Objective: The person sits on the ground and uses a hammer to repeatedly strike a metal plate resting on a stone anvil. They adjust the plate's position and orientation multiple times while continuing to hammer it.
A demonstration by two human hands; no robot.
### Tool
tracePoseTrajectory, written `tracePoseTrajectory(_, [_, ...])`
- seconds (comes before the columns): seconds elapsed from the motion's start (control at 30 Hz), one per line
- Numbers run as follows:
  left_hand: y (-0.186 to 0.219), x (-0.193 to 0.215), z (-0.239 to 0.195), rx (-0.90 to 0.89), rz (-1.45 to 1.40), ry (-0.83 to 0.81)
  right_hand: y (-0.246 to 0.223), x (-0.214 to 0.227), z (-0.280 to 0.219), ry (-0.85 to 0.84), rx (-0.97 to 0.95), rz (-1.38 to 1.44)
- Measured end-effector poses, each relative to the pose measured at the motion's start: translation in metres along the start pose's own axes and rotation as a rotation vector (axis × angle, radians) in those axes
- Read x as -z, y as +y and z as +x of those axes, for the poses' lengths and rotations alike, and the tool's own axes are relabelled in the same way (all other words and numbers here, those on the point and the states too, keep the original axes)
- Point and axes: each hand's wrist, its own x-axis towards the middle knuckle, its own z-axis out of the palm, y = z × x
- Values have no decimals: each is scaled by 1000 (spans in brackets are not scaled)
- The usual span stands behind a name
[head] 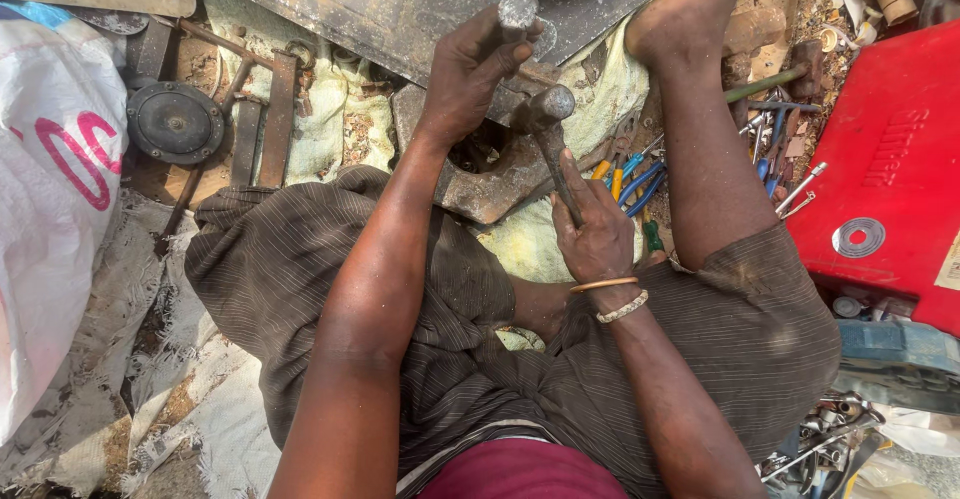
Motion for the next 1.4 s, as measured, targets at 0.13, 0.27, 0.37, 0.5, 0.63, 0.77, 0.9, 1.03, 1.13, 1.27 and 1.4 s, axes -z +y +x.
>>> tracePoseTrajectory(0.13, [4,1,0,-29,5,-23,0,1,0,-12,-31,34])
tracePoseTrajectory(0.27, [6,1,-1,-35,26,-26,0,1,0,12,-1,33])
tracePoseTrajectory(0.37, [5,0,0,58,60,-11,0,0,1,-1,-20,31])
tracePoseTrajectory(0.5, [5,-1,1,-128,117,-53,0,-1,0,6,-14,44])
tracePoseTrajectory(0.63, [8,1,0,-79,100,-51,-1,-1,-1,6,-13,29])
tracePoseTrajectory(0.77, [11,-1,1,-45,100,-41,-1,0,0,8,-8,27])
tracePoseTrajectory(0.9, [8,-2,1,-94,167,-39,1,-1,-1,-2,-21,25])
tracePoseTrajectory(1.03, [6,-2,1,-100,220,-31,1,0,-3,-10,-29,27])
tracePoseTrajectory(1.13, [7,-1,3,-105,275,-32,-1,1,-1,2,-25,42])
tracePoseTrajectory(1.27, [8,-4,-3,-120,341,-97,-8,5,3,-67,-388,239])
tracePoseTrajectory(1.4, [12,-6,6,-169,465,-156,-18,31,8,21,-461,478])
